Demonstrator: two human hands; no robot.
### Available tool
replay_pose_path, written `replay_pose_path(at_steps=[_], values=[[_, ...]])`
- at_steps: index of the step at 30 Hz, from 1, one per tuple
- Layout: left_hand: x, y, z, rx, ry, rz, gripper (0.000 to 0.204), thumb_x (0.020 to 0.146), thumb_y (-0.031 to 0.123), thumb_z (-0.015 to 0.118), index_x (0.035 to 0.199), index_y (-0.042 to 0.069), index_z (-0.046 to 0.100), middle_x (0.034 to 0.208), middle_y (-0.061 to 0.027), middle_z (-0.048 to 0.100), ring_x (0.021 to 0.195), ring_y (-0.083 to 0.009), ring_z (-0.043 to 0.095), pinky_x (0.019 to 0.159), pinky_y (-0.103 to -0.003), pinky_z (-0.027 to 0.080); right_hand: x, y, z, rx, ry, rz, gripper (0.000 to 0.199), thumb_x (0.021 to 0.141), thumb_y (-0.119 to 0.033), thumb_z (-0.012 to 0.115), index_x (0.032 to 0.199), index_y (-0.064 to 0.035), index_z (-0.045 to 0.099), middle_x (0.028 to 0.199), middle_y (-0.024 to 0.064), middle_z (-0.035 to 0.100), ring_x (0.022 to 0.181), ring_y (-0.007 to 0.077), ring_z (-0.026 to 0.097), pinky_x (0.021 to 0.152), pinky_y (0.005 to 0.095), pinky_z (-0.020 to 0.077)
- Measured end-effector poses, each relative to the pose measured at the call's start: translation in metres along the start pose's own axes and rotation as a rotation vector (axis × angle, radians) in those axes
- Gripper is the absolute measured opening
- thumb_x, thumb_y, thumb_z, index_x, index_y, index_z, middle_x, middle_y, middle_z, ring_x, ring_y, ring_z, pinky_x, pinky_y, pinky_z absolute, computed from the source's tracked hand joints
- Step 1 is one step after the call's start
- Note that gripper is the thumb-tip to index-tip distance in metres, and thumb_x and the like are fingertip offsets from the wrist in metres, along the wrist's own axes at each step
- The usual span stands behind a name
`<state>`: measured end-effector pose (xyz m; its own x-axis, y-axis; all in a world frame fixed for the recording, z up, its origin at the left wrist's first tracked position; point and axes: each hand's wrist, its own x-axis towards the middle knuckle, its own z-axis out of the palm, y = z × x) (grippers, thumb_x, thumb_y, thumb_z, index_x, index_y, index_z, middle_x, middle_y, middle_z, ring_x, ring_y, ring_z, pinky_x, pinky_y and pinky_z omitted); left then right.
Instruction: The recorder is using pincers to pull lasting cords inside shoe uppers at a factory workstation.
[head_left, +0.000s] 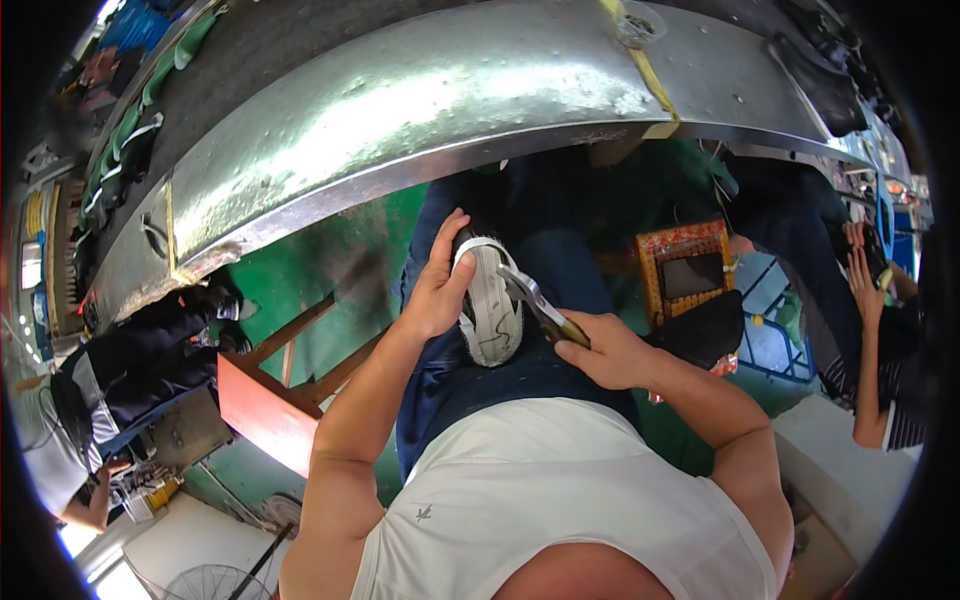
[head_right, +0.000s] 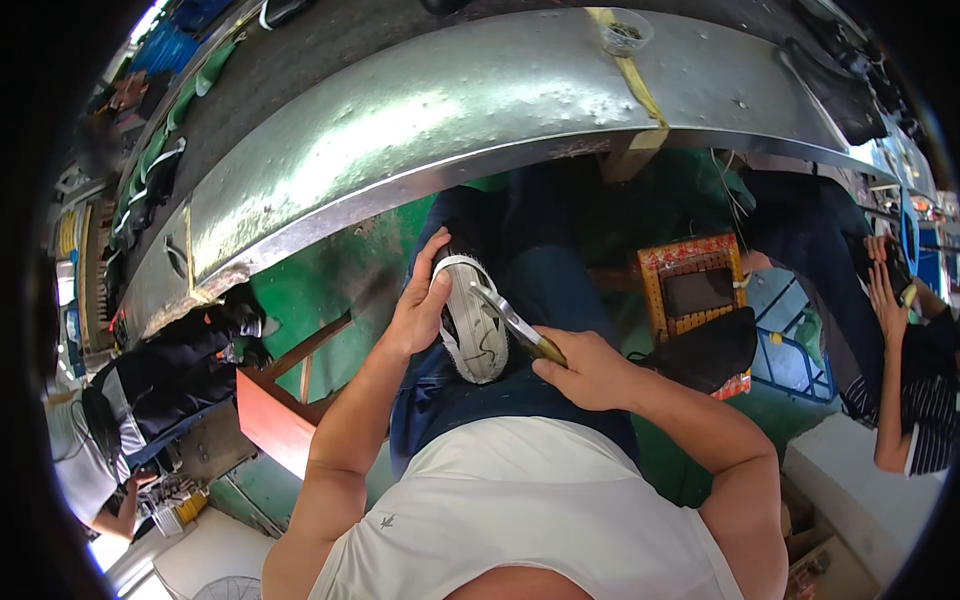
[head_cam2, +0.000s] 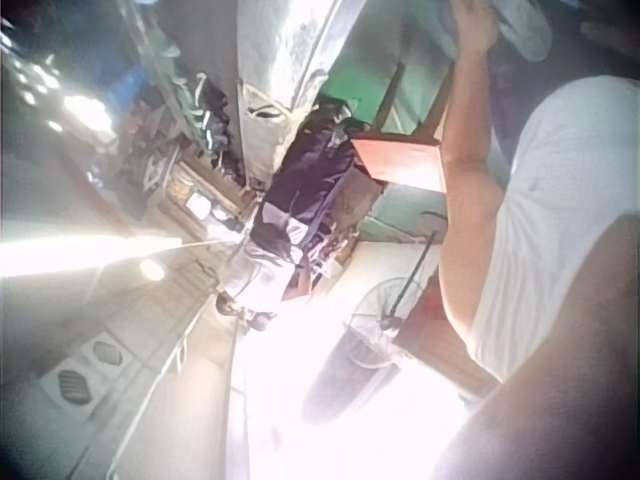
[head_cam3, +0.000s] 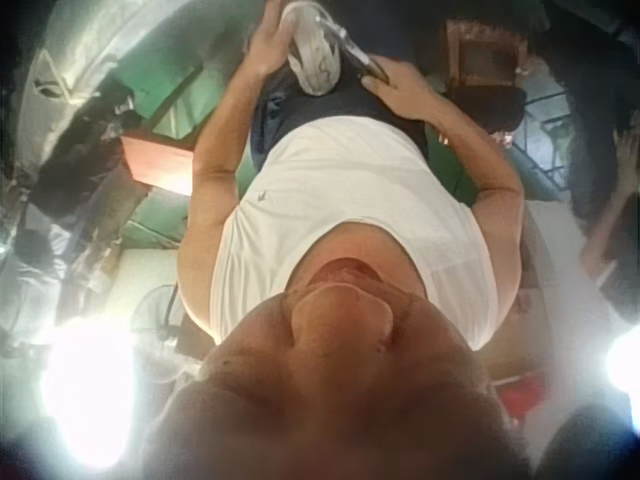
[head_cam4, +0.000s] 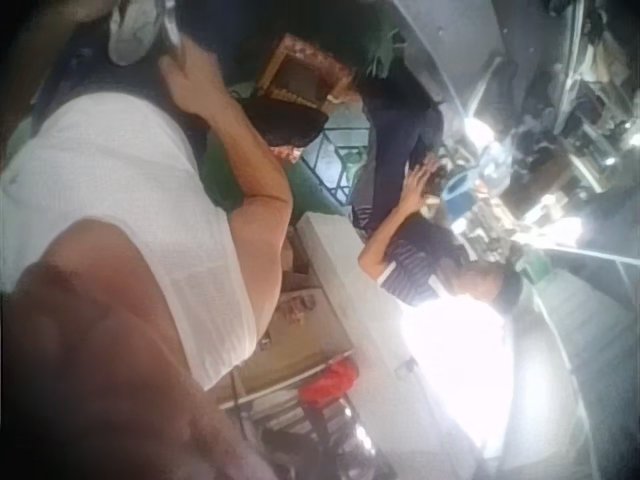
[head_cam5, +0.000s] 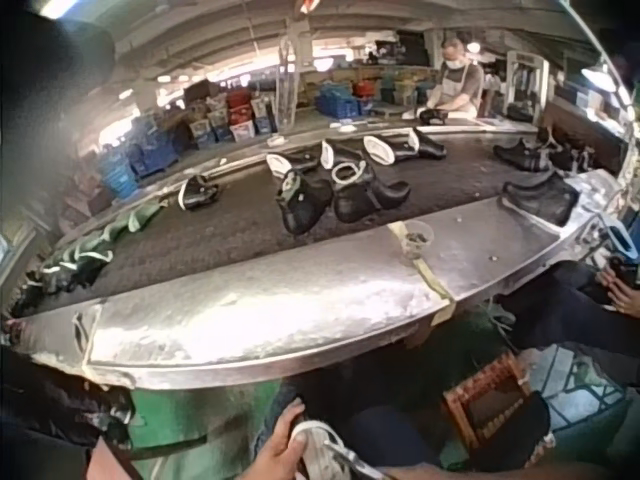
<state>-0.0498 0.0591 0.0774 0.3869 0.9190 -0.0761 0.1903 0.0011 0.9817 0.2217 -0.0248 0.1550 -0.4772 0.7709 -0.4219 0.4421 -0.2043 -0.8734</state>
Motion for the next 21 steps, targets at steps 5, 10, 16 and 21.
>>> replay_pose_path(at_steps=[5, 10, 16, 21], values=[[-0.007, 0.003, -0.006, 0.009, 0.046, -0.013, 0.053, 0.105, 0.024, 0.052, 0.152, 0.007, 0.033, 0.163, -0.0202, 0.023, 0.151, -0.0315, 0.024, 0.121, -0.039, 0.022, 0.035, 0.000, 0.005, 0.178, -0.082, 0.125, 0.026, 0.096, -0.016, 0.060, 0.119, -0.0022, 0.060, 0.084, 0.0051, 0.064, 0.075, 0.0141, 0.060, 0.071, 0.0314, 0.0500], [-0.013, -0.003, -0.013, 0.064, 0.067, -0.034, 0.050, 0.103, 0.020, 0.054, 0.149, 0.006, 0.038, 0.160, -0.0184, 0.032, 0.149, -0.0300, 0.029, 0.120, -0.037, 0.025, 0.047, -0.018, -0.002, 0.235, -0.164, 0.282, 0.018, 0.099, -0.017, 0.058, 0.104, -0.0002, 0.060, 0.081, 0.0079, 0.064, 0.068, 0.0155, 0.060, 0.067, 0.0340, 0.0498], [-0.016, -0.020, -0.018, -0.025, 0.096, 0.029, 0.047, 0.100, 0.011, 0.059, 0.145, 0.007, 0.046, 0.154, -0.0146, 0.041, 0.145, -0.0282, 0.036, 0.118, -0.036, 0.028, 0.067, 0.036, 0.032, -0.134, 0.169, -0.214, 0.023, 0.097, -0.017, 0.060, 0.112, 0.0011, 0.059, 0.095, 0.0210, 0.065, 0.088, 0.0414, 0.064, 0.078, 0.0443, 0.0506], [-0.020, -0.018, -0.018, -0.079, 0.086, -0.010, 0.049, 0.098, 0.013, 0.065, 0.143, 0.009, 0.049, 0.155, -0.0138, 0.042, 0.141, -0.0252, 0.042, 0.116, -0.034, 0.032, 0.044, 0.009, 0.033, -0.290, 0.165, -0.079, 0.025, 0.097, -0.016, 0.060, 0.115, 0.0014, 0.058, 0.100, 0.0232, 0.065, 0.094, 0.0459, 0.063, 0.082, 0.0473, 0.0496]])
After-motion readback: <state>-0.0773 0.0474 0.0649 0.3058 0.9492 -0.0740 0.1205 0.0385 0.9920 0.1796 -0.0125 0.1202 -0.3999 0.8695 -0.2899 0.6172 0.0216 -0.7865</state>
